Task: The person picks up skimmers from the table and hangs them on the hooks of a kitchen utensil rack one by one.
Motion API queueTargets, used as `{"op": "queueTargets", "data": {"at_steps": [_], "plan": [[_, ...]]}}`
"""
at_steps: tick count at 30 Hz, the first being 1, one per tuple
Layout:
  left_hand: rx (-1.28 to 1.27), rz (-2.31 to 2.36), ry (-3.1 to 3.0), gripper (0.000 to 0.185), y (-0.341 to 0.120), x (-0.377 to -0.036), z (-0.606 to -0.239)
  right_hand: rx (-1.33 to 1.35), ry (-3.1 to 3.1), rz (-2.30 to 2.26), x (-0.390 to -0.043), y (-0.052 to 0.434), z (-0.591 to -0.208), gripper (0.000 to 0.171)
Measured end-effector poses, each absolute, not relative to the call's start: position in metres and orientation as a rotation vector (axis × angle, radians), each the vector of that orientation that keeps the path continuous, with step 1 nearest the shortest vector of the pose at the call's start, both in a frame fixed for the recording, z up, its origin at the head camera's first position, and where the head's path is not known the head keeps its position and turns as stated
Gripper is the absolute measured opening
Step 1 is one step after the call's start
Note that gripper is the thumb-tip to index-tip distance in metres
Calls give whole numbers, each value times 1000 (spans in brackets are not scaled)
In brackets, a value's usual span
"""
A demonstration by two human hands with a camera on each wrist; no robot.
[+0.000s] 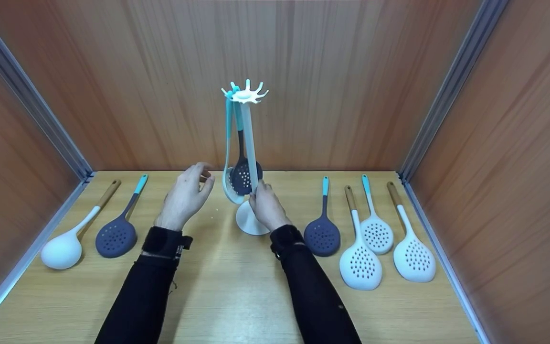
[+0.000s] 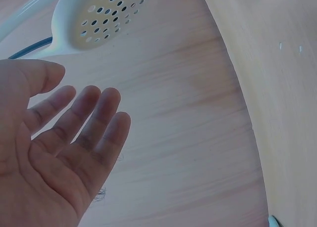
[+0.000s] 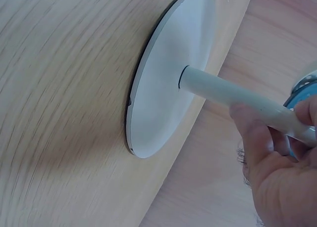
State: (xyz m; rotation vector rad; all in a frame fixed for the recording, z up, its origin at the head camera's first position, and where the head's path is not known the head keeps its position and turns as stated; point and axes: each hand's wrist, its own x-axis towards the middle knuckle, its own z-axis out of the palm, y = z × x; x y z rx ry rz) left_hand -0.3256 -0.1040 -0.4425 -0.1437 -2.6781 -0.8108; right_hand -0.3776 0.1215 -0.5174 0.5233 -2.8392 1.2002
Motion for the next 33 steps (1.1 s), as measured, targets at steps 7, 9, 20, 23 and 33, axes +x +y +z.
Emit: {"op": "queueTargets", "data": {"at_steps": [7, 9, 20, 23, 33], "plan": [[-138, -805, -2688, 32, -111, -325, -445, 520, -2838, 1219, -377, 122, -517, 43], [-144, -804, -2678, 32, -114, -325, -446, 522, -2837, 1240, -377, 122, -517, 43], [-90, -828, -2702, 33, -139, -325, -452, 550, -2817, 1238, -378, 122, -518, 45], [-56, -819, -2728, 34, -147, -325, -454, 564, -2802, 1237, -378, 122, -519, 46], [13, -762, -2767, 35, -172, -326, -460, 548, -2829, 1237, -378, 122, -518, 49]]}}
